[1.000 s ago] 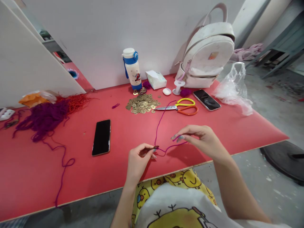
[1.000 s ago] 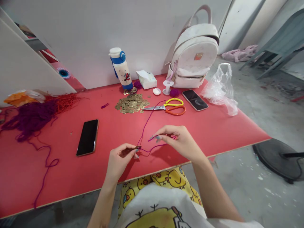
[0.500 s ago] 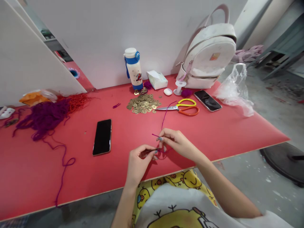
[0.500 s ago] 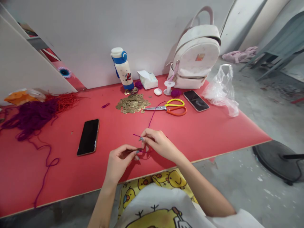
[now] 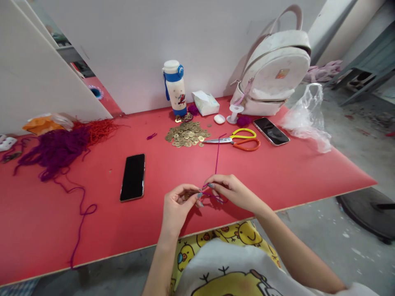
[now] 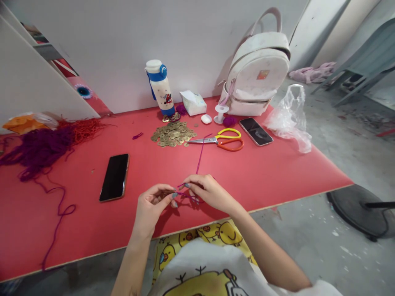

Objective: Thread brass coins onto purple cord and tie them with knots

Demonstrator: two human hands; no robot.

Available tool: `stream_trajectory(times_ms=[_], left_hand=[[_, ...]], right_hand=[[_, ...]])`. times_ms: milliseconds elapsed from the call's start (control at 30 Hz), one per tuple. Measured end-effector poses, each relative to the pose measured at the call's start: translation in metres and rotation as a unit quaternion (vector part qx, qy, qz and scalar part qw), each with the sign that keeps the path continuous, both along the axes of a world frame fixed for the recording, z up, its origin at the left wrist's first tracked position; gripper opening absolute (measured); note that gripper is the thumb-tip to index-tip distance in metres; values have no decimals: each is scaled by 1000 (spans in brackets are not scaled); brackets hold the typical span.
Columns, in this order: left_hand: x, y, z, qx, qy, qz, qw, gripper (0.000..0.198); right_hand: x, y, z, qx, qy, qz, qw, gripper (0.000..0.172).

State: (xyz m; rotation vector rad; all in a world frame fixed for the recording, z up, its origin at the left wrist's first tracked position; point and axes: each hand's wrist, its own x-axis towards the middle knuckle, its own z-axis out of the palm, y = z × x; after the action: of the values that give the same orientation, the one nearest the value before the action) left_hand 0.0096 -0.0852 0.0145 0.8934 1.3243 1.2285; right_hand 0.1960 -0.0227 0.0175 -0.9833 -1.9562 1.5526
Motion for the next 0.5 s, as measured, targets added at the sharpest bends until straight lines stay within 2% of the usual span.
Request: stream_trajectory(times_ms=[200,300,500], left_hand=[[0,2,-6,-6,16,6,1000,9],[0,1,-8,-19,12,-12,1000,10],[8,-1,-7,-50,-34,-75,995,37]], right_hand=[[-3,3,-6,-22,33,-36,999,24],[-2,5,-10,-26,46,-55,997,24],[-8,5,-10,-21,93,-81,992,24]])
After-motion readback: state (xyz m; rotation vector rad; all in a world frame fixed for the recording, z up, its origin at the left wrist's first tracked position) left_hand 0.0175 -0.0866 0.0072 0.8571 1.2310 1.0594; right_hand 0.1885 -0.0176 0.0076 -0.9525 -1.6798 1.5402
